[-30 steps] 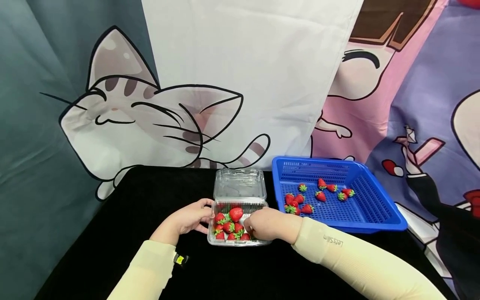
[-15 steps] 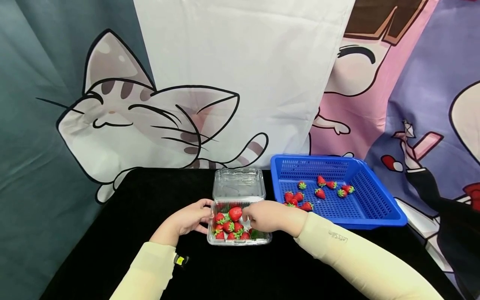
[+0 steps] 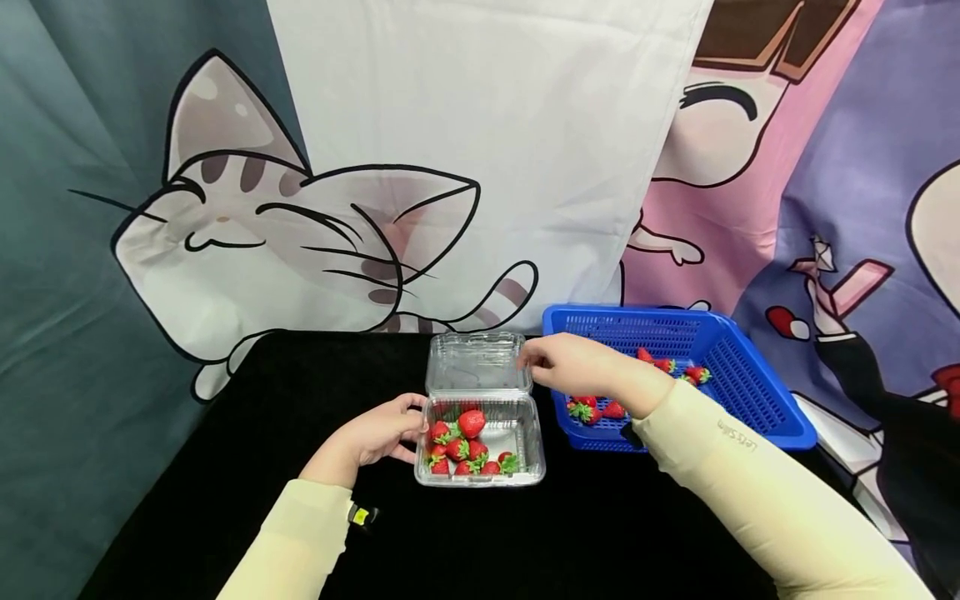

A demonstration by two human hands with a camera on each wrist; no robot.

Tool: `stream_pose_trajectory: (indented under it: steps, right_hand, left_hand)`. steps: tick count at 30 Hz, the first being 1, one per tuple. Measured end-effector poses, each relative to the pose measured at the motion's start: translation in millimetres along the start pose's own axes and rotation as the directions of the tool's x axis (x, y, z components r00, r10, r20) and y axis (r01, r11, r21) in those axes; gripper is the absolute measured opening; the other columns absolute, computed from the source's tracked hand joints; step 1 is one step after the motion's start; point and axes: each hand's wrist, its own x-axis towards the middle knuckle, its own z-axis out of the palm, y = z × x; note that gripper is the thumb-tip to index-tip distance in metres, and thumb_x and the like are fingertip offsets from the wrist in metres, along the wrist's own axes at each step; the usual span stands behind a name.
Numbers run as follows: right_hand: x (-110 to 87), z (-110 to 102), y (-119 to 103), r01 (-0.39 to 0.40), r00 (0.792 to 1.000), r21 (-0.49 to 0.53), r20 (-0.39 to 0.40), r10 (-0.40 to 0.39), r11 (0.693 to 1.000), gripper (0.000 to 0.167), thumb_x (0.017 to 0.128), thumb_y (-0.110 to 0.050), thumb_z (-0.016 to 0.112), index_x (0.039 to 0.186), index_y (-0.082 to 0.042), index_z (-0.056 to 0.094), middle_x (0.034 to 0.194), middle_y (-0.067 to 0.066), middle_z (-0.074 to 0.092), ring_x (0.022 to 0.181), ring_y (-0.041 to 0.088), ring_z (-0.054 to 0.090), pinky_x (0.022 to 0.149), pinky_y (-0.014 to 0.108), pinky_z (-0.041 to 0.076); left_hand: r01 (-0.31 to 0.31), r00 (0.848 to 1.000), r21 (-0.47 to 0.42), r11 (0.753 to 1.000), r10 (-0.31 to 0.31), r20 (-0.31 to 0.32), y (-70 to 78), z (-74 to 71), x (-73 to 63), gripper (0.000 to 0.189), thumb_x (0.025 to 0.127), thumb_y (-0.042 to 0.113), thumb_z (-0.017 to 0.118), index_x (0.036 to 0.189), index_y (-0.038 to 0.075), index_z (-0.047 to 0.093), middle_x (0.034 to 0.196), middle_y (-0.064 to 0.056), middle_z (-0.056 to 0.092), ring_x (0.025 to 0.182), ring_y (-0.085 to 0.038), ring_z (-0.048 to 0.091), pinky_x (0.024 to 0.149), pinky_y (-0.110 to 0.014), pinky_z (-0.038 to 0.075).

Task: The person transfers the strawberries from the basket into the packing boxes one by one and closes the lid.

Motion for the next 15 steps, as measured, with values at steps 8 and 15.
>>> stream_pose_trajectory:
  steps: [8,15]
  right_hand:
    - [-5.6,-18,30,-0.054,0.997,-0.121,0.049,0.060,0.991,0.021,0.096,-0.016,0.055,0.112,-0.013,0.068,0.104,0.001,0.067,0.088,0.015,0.059,0.086,0.042,0.050]
    - [-12.9,-18,62,-0.079,0.985,-0.207,0.135,0.109,0.975,0.014,0.091,-0.013,0.058,0.100,-0.009,0.068,0.095,0.002,0.067,0.088,0.020,0.062,0.086,0.045,0.051]
  left_hand:
    - [-0.004,1.000,-0.001,1.000,0.004,0.007,0.7,-3.5,-0.9,0.058,0.085,0.010,0.052,0.138,0.001,0.029,0.114,-0.018,0.062,0.094,-0.023,0.065,0.075,-0.045,0.058]
    - [-0.001,1.000,0.001,1.000,0.001,0.013,1.9,-3.7,-0.2,0.059,0.085,0.010,0.053,0.138,0.001,0.030,0.113,-0.018,0.062,0.093,-0.022,0.065,0.074,-0.044,0.058]
